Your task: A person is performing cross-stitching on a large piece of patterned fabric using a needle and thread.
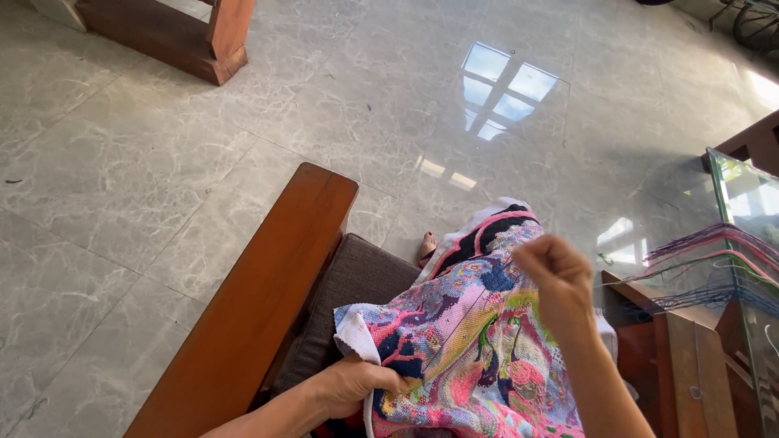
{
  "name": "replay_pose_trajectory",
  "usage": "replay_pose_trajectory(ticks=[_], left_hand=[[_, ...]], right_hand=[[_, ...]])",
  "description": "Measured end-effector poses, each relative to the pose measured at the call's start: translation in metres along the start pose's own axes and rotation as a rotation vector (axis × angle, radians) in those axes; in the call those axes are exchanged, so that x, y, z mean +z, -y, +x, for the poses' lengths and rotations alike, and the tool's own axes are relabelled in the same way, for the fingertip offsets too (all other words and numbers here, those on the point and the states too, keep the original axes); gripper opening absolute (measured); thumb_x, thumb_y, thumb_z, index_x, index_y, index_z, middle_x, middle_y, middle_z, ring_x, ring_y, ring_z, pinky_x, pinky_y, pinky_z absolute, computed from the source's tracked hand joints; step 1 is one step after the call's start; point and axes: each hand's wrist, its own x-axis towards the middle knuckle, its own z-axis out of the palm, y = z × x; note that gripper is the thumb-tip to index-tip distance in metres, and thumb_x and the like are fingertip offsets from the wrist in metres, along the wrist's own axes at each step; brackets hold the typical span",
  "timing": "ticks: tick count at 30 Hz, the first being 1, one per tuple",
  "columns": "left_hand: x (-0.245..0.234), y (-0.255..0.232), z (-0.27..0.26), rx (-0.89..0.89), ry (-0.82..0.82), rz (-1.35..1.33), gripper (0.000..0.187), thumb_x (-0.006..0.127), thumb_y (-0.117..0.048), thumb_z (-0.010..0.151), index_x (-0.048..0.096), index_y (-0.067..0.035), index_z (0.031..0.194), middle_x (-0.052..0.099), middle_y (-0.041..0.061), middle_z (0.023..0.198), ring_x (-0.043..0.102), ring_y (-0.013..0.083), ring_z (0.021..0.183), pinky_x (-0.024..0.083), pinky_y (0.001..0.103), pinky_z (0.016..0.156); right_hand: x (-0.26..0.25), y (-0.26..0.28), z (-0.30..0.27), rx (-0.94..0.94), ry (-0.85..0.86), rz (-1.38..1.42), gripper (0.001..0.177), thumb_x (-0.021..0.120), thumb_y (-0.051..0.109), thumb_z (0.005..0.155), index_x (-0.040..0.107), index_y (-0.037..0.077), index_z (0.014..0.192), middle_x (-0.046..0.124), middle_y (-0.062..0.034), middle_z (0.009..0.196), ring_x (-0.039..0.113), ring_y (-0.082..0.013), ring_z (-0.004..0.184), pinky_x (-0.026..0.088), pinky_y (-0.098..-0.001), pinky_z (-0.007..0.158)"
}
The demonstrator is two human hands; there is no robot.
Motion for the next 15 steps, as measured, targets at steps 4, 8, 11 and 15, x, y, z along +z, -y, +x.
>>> replay_pose_trajectory(ticks=[4, 8, 11, 15], left_hand=[[0.000, 0.005, 0.003, 0.005, -0.019, 0.015, 0.032, 0.071, 0.009, 0.066, 0.078, 0.002, 0.096, 0.079, 0.012, 0.096, 0.072, 0.0240, 0.085, 0.059, 0.036, 0.081], [-0.002, 0.008, 0.010, 0.065, -0.004, 0.010, 0.024, 0.075, 0.007, 0.068, 0.077, 0.002, 0.091, 0.076, 0.011, 0.087, 0.068, 0.0221, 0.075, 0.056, 0.033, 0.071], [0.002, 0.003, 0.004, 0.055, -0.045, 0.003, 0.025, 0.073, 0.009, 0.070, 0.076, 0.004, 0.094, 0.077, 0.013, 0.092, 0.070, 0.0245, 0.082, 0.056, 0.035, 0.076], [0.003, 0.000, -0.002, 0.052, -0.097, 0.004, 0.034, 0.069, 0.009, 0.064, 0.073, -0.002, 0.095, 0.075, 0.011, 0.093, 0.068, 0.0249, 0.083, 0.055, 0.036, 0.074]], right_hand=[[-0.042, -0.031, 0.045, -0.283, -0.357, -0.559, 0.017, 0.073, 0.005, 0.103, 0.062, 0.009, 0.092, 0.053, 0.0019, 0.069, 0.044, -0.0084, 0.058, 0.033, -0.0275, 0.048], [-0.086, -0.072, 0.073, -0.786, -0.603, -1.225, 0.022, 0.073, 0.000, 0.110, 0.062, 0.005, 0.091, 0.059, -0.0076, 0.083, 0.054, -0.0233, 0.074, 0.041, -0.0374, 0.064], [-0.069, -0.068, 0.054, -0.490, -0.514, -1.121, 0.021, 0.077, 0.003, 0.103, 0.056, 0.004, 0.104, 0.052, -0.0058, 0.082, 0.048, -0.0191, 0.069, 0.041, -0.0337, 0.057], [-0.009, -0.032, -0.026, -0.167, -0.275, -0.701, 0.027, 0.072, 0.019, 0.096, 0.051, 0.008, 0.110, 0.044, -0.0006, 0.075, 0.040, -0.0140, 0.062, 0.035, -0.0308, 0.054]])
